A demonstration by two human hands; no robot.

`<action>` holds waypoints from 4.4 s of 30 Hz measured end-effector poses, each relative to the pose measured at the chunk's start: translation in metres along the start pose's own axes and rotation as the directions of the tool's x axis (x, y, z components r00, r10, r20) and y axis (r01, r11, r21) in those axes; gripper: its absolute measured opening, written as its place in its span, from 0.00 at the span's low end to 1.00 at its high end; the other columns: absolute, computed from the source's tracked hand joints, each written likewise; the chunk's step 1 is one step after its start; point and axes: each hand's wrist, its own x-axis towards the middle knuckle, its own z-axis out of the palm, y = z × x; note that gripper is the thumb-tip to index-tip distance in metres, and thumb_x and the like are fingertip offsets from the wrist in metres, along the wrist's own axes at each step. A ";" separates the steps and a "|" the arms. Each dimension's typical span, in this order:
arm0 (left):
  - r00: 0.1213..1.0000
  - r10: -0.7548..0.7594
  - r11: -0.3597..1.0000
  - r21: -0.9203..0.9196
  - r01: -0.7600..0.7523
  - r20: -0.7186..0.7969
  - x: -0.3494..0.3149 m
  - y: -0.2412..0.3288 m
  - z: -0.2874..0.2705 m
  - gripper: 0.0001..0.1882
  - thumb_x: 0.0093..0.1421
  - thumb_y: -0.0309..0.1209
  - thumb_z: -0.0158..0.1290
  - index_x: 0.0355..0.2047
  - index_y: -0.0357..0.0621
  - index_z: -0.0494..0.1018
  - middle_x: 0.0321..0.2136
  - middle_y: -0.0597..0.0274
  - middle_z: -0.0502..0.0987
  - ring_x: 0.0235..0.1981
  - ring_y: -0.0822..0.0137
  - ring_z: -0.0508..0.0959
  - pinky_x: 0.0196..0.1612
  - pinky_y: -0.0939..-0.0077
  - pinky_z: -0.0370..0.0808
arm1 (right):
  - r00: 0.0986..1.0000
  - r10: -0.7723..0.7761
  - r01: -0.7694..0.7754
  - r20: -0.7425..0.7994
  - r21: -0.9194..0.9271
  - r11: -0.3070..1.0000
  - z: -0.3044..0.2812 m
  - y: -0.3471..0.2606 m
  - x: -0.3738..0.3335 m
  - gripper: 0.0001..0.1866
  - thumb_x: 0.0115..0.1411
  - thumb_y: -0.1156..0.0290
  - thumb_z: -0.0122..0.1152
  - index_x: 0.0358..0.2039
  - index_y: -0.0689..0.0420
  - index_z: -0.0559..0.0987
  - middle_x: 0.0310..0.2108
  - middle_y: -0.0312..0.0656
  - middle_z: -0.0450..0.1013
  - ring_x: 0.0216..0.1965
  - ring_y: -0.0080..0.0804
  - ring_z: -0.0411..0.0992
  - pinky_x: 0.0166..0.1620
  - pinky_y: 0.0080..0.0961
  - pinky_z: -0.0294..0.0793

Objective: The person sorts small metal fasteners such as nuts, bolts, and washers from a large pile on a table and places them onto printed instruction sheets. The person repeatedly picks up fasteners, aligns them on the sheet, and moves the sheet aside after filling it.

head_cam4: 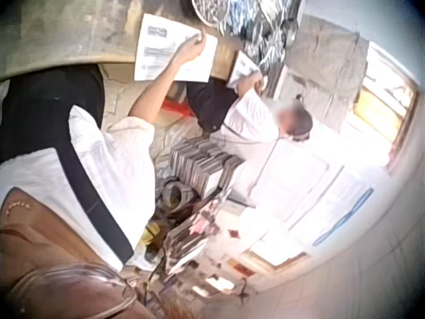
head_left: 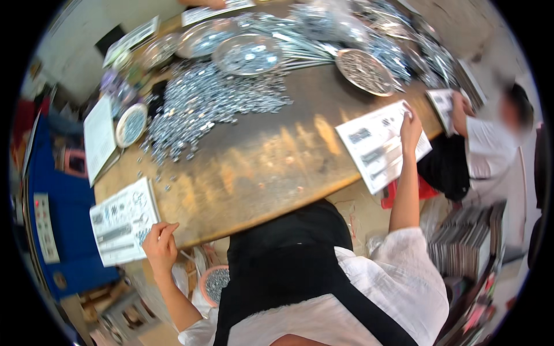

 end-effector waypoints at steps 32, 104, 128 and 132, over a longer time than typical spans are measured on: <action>0.865 -0.333 0.675 -0.546 0.496 0.375 0.018 0.107 0.135 0.17 0.68 0.30 0.50 0.55 0.41 0.72 0.40 0.59 0.78 0.35 0.68 0.78 0.40 0.75 0.75 | 0.930 0.040 -0.118 0.365 0.193 0.974 -0.006 0.080 -0.124 0.17 0.61 0.73 0.50 0.47 0.61 0.82 0.29 0.44 0.81 0.32 0.23 0.77 0.37 0.22 0.74; 0.992 -0.069 0.646 -0.763 -0.036 -0.106 0.068 0.100 0.073 0.17 0.44 0.26 0.70 0.38 0.44 0.82 0.32 0.61 0.76 0.32 0.70 0.77 0.34 0.77 0.74 | 0.072 -0.520 -0.712 0.851 0.409 0.571 -0.001 -0.208 -0.261 0.09 0.56 0.82 0.67 0.39 0.67 0.81 0.37 0.43 0.81 0.37 0.22 0.80 0.43 0.17 0.79; 0.937 0.286 0.866 -0.364 -0.342 -0.201 0.103 0.100 0.076 0.22 0.41 0.33 0.70 0.40 0.54 0.83 0.34 0.71 0.78 0.36 0.66 0.76 0.42 0.67 0.69 | 0.170 -0.536 -0.700 0.827 0.484 0.525 0.043 -0.202 -0.257 0.10 0.59 0.78 0.66 0.42 0.64 0.81 0.39 0.41 0.80 0.39 0.20 0.77 0.42 0.17 0.76; 0.899 0.232 0.907 -0.251 -0.338 -0.370 0.084 0.105 0.081 0.21 0.39 0.31 0.70 0.38 0.50 0.83 0.31 0.73 0.78 0.33 0.67 0.76 0.40 0.70 0.69 | 0.121 -0.551 -0.700 0.826 0.465 0.543 0.051 -0.208 -0.266 0.09 0.59 0.77 0.67 0.40 0.64 0.81 0.34 0.36 0.79 0.35 0.17 0.75 0.38 0.15 0.74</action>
